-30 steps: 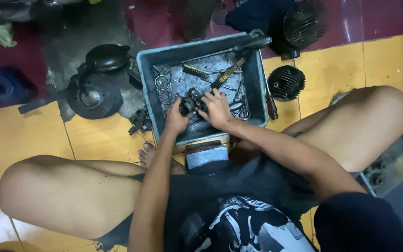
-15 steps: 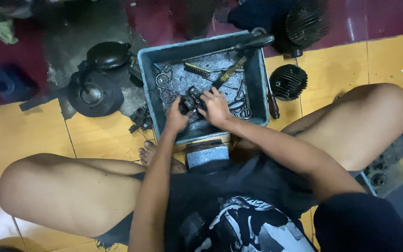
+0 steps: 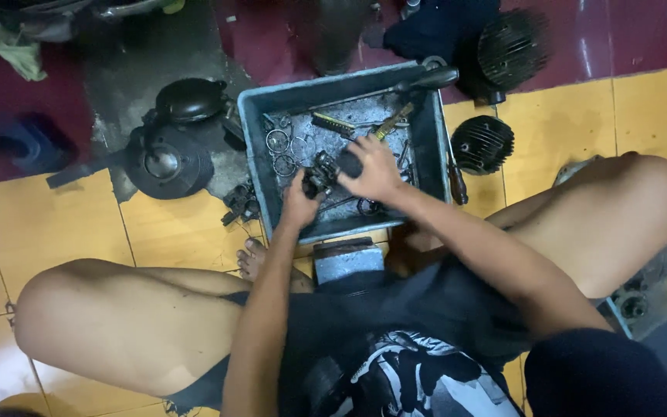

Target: A person cleans various small motorcycle engine parts in a tray using a brush and solvent, inspecting each piece.

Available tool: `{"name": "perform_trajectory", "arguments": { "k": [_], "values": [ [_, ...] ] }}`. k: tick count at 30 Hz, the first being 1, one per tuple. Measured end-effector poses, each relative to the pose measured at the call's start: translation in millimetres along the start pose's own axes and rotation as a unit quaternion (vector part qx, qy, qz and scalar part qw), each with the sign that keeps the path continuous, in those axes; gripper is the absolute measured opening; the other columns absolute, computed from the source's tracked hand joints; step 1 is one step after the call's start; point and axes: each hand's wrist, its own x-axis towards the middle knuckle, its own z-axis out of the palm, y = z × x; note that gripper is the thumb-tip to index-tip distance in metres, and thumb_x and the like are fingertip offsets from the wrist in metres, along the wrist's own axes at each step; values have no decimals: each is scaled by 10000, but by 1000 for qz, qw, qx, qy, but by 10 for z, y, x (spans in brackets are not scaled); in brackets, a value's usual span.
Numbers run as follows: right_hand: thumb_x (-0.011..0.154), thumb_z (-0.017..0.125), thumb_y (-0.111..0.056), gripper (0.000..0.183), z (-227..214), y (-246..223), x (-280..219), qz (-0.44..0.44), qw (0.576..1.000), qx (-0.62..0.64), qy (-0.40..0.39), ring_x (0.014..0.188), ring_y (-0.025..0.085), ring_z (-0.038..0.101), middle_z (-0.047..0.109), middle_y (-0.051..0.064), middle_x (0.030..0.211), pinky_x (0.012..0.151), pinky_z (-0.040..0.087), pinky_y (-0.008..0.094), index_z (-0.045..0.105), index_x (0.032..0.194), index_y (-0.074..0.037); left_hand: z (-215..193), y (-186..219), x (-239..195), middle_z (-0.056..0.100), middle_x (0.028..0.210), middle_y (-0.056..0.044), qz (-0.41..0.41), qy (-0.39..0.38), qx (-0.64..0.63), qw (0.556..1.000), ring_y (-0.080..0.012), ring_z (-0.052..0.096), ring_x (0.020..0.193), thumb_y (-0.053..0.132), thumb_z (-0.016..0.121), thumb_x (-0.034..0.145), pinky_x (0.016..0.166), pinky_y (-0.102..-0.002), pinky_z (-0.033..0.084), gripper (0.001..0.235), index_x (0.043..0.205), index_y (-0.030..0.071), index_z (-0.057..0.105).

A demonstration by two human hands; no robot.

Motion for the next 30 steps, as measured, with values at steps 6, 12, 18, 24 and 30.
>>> {"name": "perform_trajectory", "arguments": {
  "k": [6, 12, 18, 24, 30],
  "values": [
    [909, 774, -177, 332, -502, 30, 586, 133, 980, 60, -137, 1071, 407, 705, 723, 204, 1103, 926, 574, 507, 709, 1191, -16, 6, -147, 167, 556, 1481, -192, -25, -5, -7, 1000, -340, 534, 1379, 183, 823, 845, 1141, -480, 490, 837, 1562, 123, 394],
    [855, 806, -284, 279, -94, -199, 1138, 129, 958, 16, -254, 1013, 376, 748, 776, 177, 991, 859, 602, 499, 778, 1049, -85, 45, -252, 325, 450, 1556, -251, -48, -34, -121, 991, -375, 541, 1366, 126, 818, 856, 1134, -499, 499, 910, 1598, 74, 293],
    [891, 725, -328, 269, 400, -99, 1452, 0, 940, -78, -332, 960, 350, 763, 786, 166, 977, 804, 619, 477, 790, 985, -84, 101, -608, 456, 491, 1523, -241, -75, -42, -107, 991, -335, 546, 1369, 121, 834, 838, 1129, -466, 511, 995, 1630, 91, 231],
    [886, 658, -150, 156, 558, -164, 1485, -156, 921, -144, -327, 842, 349, 774, 784, 182, 859, 723, 626, 452, 785, 837, -75, -118, -343, 229, 489, 1522, -263, -95, -61, -84, 990, -351, 528, 1389, 102, 775, 867, 1127, -478, 501, 923, 1629, 89, 255],
    [852, 633, -98, 164, 1169, 153, 1367, -234, 902, -180, -316, 773, 302, 779, 791, 101, 806, 664, 631, 437, 765, 759, -126, -66, -511, 270, 672, 1304, -215, 14, -11, -115, 993, -406, 641, 1217, 25, 808, 792, 1036, -511, 548, 552, 1294, 95, 589]
  ]
}}
